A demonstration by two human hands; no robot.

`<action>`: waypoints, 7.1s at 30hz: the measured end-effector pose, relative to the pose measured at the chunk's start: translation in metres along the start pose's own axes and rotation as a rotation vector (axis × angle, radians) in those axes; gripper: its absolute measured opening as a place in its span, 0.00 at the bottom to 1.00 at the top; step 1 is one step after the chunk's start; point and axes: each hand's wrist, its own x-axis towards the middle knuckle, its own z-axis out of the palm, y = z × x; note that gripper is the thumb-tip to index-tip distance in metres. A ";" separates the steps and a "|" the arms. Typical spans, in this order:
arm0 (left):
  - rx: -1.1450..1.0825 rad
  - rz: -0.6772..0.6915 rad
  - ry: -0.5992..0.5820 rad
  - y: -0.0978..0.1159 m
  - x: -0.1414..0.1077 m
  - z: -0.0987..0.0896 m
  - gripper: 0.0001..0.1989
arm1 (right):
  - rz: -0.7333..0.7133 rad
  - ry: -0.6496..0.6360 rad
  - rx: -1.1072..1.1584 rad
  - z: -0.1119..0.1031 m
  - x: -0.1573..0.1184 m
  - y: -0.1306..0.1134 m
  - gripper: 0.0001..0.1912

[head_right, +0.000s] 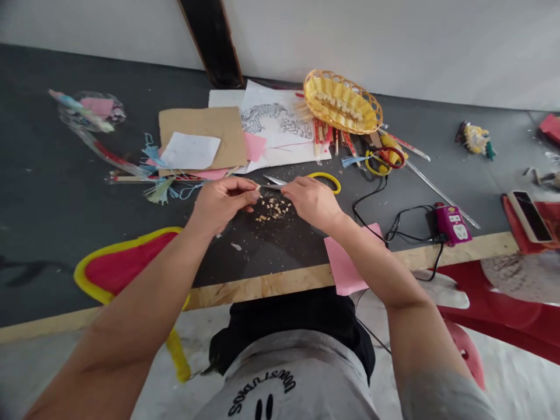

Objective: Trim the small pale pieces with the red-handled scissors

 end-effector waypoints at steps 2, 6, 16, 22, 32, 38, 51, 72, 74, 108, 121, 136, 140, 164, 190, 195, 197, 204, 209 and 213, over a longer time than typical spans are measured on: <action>0.128 0.121 -0.021 0.000 -0.002 0.000 0.10 | 0.069 0.128 0.087 0.003 -0.006 0.005 0.13; 0.391 0.331 -0.019 0.002 -0.002 -0.003 0.06 | 0.116 0.237 0.107 0.011 -0.010 0.011 0.15; 0.580 0.413 -0.005 0.004 -0.005 -0.003 0.05 | -0.056 0.222 -0.018 0.013 -0.014 0.018 0.11; 0.615 0.339 -0.030 0.004 -0.006 0.002 0.02 | 0.013 0.135 -0.036 0.022 -0.009 0.004 0.10; 0.264 0.180 -0.030 0.002 -0.010 0.006 0.07 | 0.028 0.190 0.132 0.018 -0.004 -0.008 0.10; -0.191 -0.039 -0.141 0.003 -0.017 0.014 0.10 | 0.087 0.366 0.708 0.015 -0.010 -0.023 0.03; -0.245 -0.055 -0.316 0.007 -0.021 0.013 0.08 | 0.227 0.250 1.060 0.021 -0.011 -0.027 0.12; -0.256 -0.078 -0.376 0.011 -0.021 0.014 0.04 | 0.106 0.240 1.065 0.024 -0.013 -0.021 0.06; -0.258 -0.079 -0.375 0.012 -0.021 0.014 0.05 | 0.097 0.230 1.026 0.024 -0.013 -0.020 0.07; -0.332 -0.112 -0.007 0.001 -0.005 0.003 0.12 | 0.365 0.372 0.371 -0.002 -0.014 0.040 0.12; -0.300 -0.056 0.040 0.007 -0.006 0.005 0.17 | 0.140 -0.005 1.025 -0.013 -0.023 0.010 0.44; 0.193 0.221 0.050 0.001 -0.012 0.001 0.05 | -0.072 0.045 0.159 0.002 -0.022 -0.006 0.35; 0.221 0.227 0.034 0.005 -0.012 0.003 0.05 | -0.094 0.037 0.152 0.002 -0.022 -0.007 0.35; 0.081 0.180 0.060 0.004 -0.014 0.006 0.10 | -0.086 0.039 0.082 0.000 -0.027 -0.015 0.31; 0.101 0.265 0.045 0.009 -0.015 0.006 0.07 | -0.080 0.047 0.100 0.000 -0.027 -0.015 0.32; 0.109 0.310 0.046 0.005 -0.015 0.006 0.11 | -0.063 0.044 0.066 0.000 -0.029 -0.019 0.31; 0.102 0.301 0.045 0.001 -0.015 0.006 0.11 | -0.050 0.056 0.074 0.001 -0.029 -0.019 0.30; 0.170 0.346 0.114 0.000 -0.015 0.006 0.05 | -0.024 0.070 0.095 0.001 -0.025 -0.020 0.31; 0.200 0.326 0.088 0.006 -0.016 0.006 0.01 | -0.036 0.059 0.104 0.000 -0.024 -0.019 0.33; 0.172 0.316 0.065 0.007 -0.015 0.005 0.01 | -0.052 0.060 0.119 0.001 -0.024 -0.017 0.32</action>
